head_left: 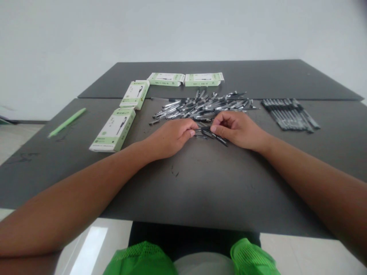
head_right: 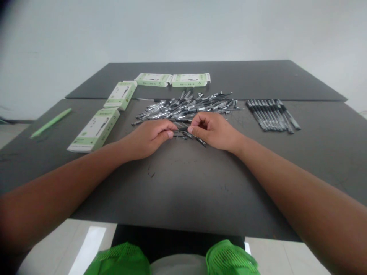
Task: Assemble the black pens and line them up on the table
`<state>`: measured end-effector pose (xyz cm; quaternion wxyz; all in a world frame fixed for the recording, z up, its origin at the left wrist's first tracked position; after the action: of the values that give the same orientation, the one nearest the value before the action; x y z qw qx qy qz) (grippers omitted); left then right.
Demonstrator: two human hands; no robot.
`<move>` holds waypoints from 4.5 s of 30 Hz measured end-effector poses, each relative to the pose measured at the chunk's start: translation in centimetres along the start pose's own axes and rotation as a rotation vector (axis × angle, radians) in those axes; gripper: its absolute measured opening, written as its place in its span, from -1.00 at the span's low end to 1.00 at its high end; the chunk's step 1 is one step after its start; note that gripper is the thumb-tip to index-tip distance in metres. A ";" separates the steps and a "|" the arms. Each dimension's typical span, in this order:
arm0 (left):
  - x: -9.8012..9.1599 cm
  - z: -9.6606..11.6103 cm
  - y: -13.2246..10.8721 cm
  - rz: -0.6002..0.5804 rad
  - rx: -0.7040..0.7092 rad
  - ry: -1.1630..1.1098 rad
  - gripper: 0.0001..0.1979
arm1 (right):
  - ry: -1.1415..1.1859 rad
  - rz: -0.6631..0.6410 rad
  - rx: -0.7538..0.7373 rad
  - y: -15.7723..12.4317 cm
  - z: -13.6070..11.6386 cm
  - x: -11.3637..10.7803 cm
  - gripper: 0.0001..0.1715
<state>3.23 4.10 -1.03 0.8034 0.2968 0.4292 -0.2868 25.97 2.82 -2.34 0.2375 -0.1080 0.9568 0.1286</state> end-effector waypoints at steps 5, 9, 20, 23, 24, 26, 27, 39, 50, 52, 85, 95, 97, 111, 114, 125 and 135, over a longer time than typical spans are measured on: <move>0.0 0.0 0.0 -0.002 0.000 0.003 -0.70 | 0.037 -0.017 0.008 -0.1 0.1 0.1 -0.59; -0.1 0.1 0.0 -0.003 -0.004 0.001 -0.70 | 0.053 -0.039 0.013 -0.2 -0.1 0.1 -0.60; -0.1 0.4 0.0 0.004 0.001 -0.013 -0.70 | -0.116 -0.019 -0.037 -0.2 -0.4 -0.1 -0.49; -0.1 0.4 0.0 0.001 -0.005 -0.016 -0.70 | -0.130 -0.019 -0.039 -0.2 -0.5 -0.1 -0.44; -0.2 0.4 0.0 0.000 -0.005 -0.015 -0.70 | -0.129 -0.019 -0.040 -0.2 -0.5 -0.1 -0.43; -0.2 0.4 0.0 -0.001 -0.003 -0.014 -0.69 | -0.120 -0.019 -0.038 -0.2 -0.4 -0.1 -0.42; -0.2 0.3 0.0 -0.003 -0.002 -0.013 -0.69 | -0.117 -0.020 -0.036 -0.2 -0.4 -0.1 -0.42; -0.1 0.4 0.0 -0.005 -0.004 -0.013 -0.70 | -0.059 -0.030 -0.021 -0.2 0.0 0.0 -0.58; -0.1 0.3 0.0 -0.008 0.004 -0.005 -0.70 | 0.022 -0.037 0.014 -0.2 0.1 0.2 -0.64; -0.1 0.3 0.0 -0.010 -0.003 -0.003 -0.70 | 0.014 -0.032 0.010 -0.2 0.1 0.2 -0.63; -0.1 0.3 0.1 -0.003 0.005 -0.010 -0.70 | -0.025 -0.043 -0.017 -0.2 -0.1 0.1 -0.62; 0.0 0.3 0.0 0.006 -0.002 -0.016 -0.69 | 0.000 -0.021 -0.001 -0.3 0.2 0.2 -0.73; -0.1 0.4 0.0 0.006 -0.003 -0.017 -0.70 | 0.029 -0.026 0.003 -0.3 0.3 0.2 -0.74; -0.1 0.4 0.0 -0.003 -0.003 -0.013 -0.69 | -0.063 -0.025 -0.051 -0.2 -0.2 0.0 -0.64; -0.1 0.3 0.1 -0.006 -0.005 -0.015 -0.69 | -0.112 -0.023 -0.059 -0.1 -0.4 0.0 -0.54; -0.1 0.4 0.0 -0.001 0.002 -0.011 -0.70 | -0.146 -0.020 -0.059 -0.1 -0.4 -0.1 -0.57; -0.1 0.4 0.1 -0.006 -0.005 -0.008 -0.70 | -0.048 -0.034 -0.035 -0.2 -0.1 0.1 -0.69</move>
<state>3.41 3.89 -0.74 0.8049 0.2924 0.4277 -0.2894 25.88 2.62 -2.38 0.2604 -0.1253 0.9464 0.1439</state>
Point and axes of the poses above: each hand's wrist, its own y-axis towards the middle knuckle, its own x-axis out of the palm, z = x × y, the point moved 5 cm from there along y, towards the middle knuckle, and after that the axes turned 2 degrees about z, right-handed, at the moved point
